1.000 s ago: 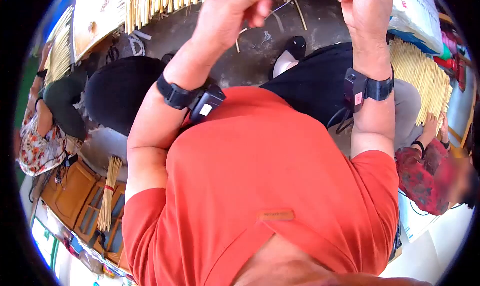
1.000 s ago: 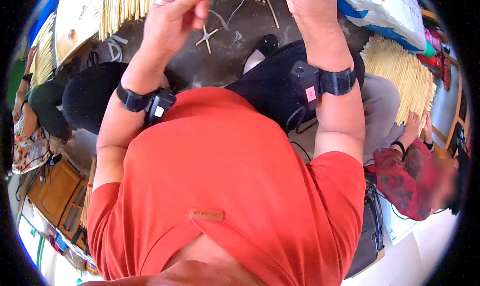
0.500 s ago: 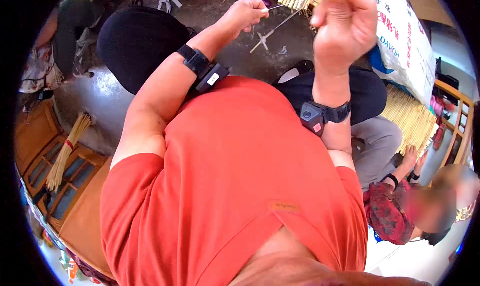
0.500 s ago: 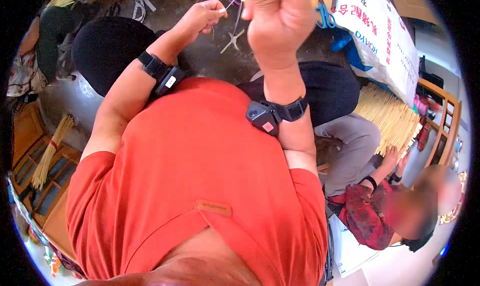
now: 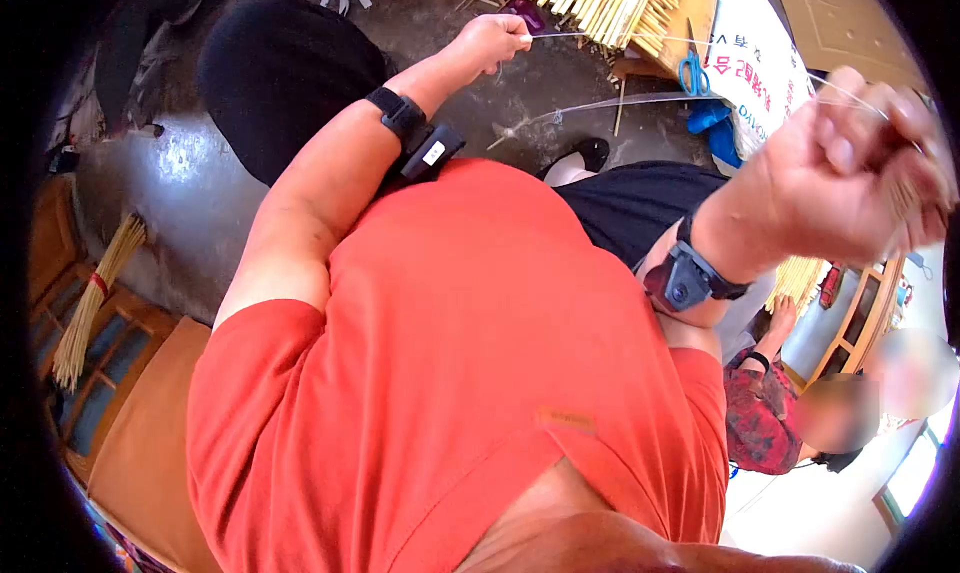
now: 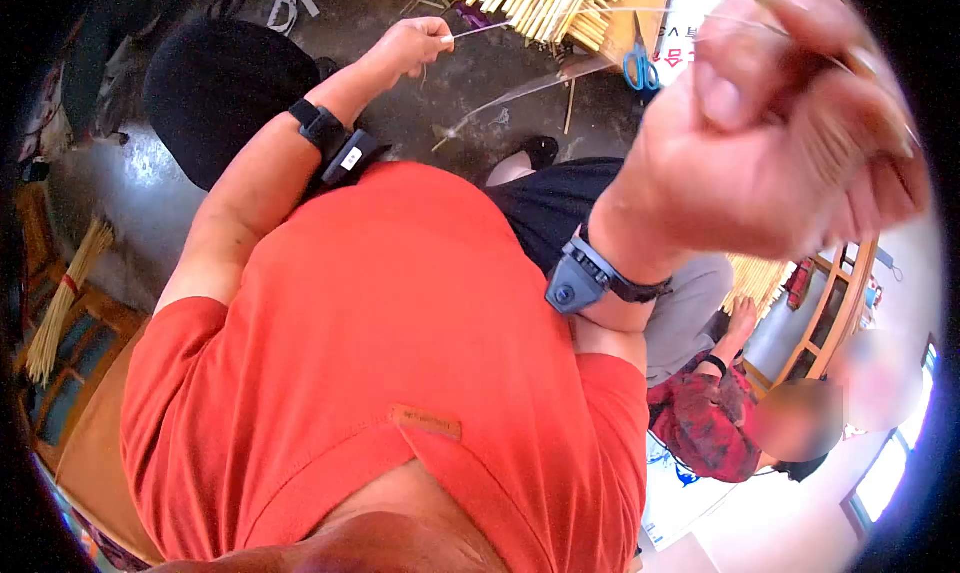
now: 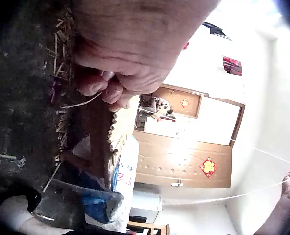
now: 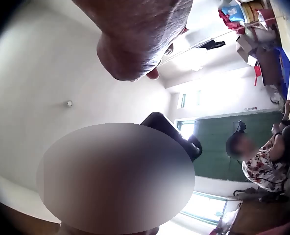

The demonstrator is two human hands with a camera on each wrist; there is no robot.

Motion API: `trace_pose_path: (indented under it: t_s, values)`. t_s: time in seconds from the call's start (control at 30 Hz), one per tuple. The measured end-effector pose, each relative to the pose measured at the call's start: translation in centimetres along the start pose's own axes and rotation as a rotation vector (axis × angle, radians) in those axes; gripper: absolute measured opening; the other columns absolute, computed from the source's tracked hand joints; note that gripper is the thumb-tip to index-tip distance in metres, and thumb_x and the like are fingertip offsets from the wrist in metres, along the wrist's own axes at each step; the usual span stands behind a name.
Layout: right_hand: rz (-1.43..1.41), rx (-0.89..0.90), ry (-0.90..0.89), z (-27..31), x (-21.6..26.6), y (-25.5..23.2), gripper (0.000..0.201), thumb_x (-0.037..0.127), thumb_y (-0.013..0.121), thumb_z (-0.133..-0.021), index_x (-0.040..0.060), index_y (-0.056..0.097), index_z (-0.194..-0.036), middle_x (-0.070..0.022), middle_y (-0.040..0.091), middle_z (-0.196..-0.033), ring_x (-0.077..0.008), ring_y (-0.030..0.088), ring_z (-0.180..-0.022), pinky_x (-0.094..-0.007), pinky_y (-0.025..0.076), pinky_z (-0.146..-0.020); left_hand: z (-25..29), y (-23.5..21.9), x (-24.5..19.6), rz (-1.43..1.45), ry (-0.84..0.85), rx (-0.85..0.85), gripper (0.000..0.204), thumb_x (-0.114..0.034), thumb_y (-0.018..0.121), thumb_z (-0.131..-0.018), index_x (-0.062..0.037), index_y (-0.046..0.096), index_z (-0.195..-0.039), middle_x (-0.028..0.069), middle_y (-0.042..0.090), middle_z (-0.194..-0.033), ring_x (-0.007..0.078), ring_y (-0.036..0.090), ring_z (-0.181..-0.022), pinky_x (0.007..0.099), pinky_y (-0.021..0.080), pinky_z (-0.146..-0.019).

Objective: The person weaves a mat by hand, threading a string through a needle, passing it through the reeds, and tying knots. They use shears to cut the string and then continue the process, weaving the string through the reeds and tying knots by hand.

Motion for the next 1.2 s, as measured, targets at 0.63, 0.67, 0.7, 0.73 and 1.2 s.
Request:
trace_pose_path:
  t_s: [0.63,0.67,0.7,0.73,1.2]
  values:
    - [0.209,0.059,0.043,-1.5,6.3,-0.4,0.012,0.006,0.06,-0.082,0.0031,0.057,-0.093,-0.0184,0.063,-0.093,-0.0161,0.053,-0.059,-0.0263,0.045,-0.054,-2.2,-1.2,2.0,-0.279,0.123,-0.155,0.014,-0.023,0.063,-0.083,-0.0095,0.064,-0.085,0.005,0.055,-0.063,0.0136,0.051,-0.052,0.03,0.044,-0.053]
    - [0.233,0.051,0.045,-1.6,6.6,-0.5,0.012,0.006,0.06,-0.082,0.0031,0.057,-0.093,-0.0184,0.063,-0.093,-0.0161,0.053,-0.059,-0.0263,0.045,-0.054,-1.4,-1.3,1.4,-0.192,0.056,-0.159,0.013,-0.021,0.063,-0.084,-0.0082,0.064,-0.085,0.0023,0.056,-0.062,0.0116,0.05,-0.052,0.0274,0.042,-0.053]
    - [0.257,0.049,0.05,-1.7,7.0,-0.7,0.012,0.006,0.06,-0.081,0.0031,0.057,-0.093,-0.0184,0.063,-0.093,-0.0162,0.053,-0.059,-0.0263,0.045,-0.054,-1.1,-1.0,1.1,-0.192,0.059,-0.152,0.013,-0.021,0.063,-0.084,-0.0082,0.064,-0.085,0.0023,0.056,-0.062,0.0116,0.05,-0.052,0.0274,0.042,-0.053]
    - [0.284,0.045,0.055,-1.8,7.3,-0.7,0.013,0.006,0.06,-0.081,0.0032,0.057,-0.093,-0.0183,0.063,-0.093,-0.0162,0.053,-0.059,-0.0264,0.045,-0.054,-0.9,-0.7,0.4,-0.05,0.125,-0.114,0.013,-0.02,0.061,-0.086,-0.0076,0.063,-0.082,-0.0002,0.053,-0.06,0.0096,0.047,-0.053,0.0255,0.04,-0.052]
    - [1.019,-0.236,0.309,-1.9,11.5,-6.7,0.015,0.005,0.061,-0.08,0.0034,0.057,-0.095,-0.0178,0.063,-0.095,-0.0167,0.053,-0.062,-0.0267,0.045,-0.057,0.0,0.8,-3.0,0.157,0.378,0.035,0.015,-0.017,0.055,-0.091,-0.0081,0.064,-0.084,-0.0001,0.067,-0.089,0.0066,0.054,-0.082,0.0235,0.042,-0.076]
Point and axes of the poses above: each hand's wrist, its own z-axis away from the middle knuckle, its own y-axis out of the palm, x = y × z, the point moved 9 cm from there along -z, towards the middle knuckle
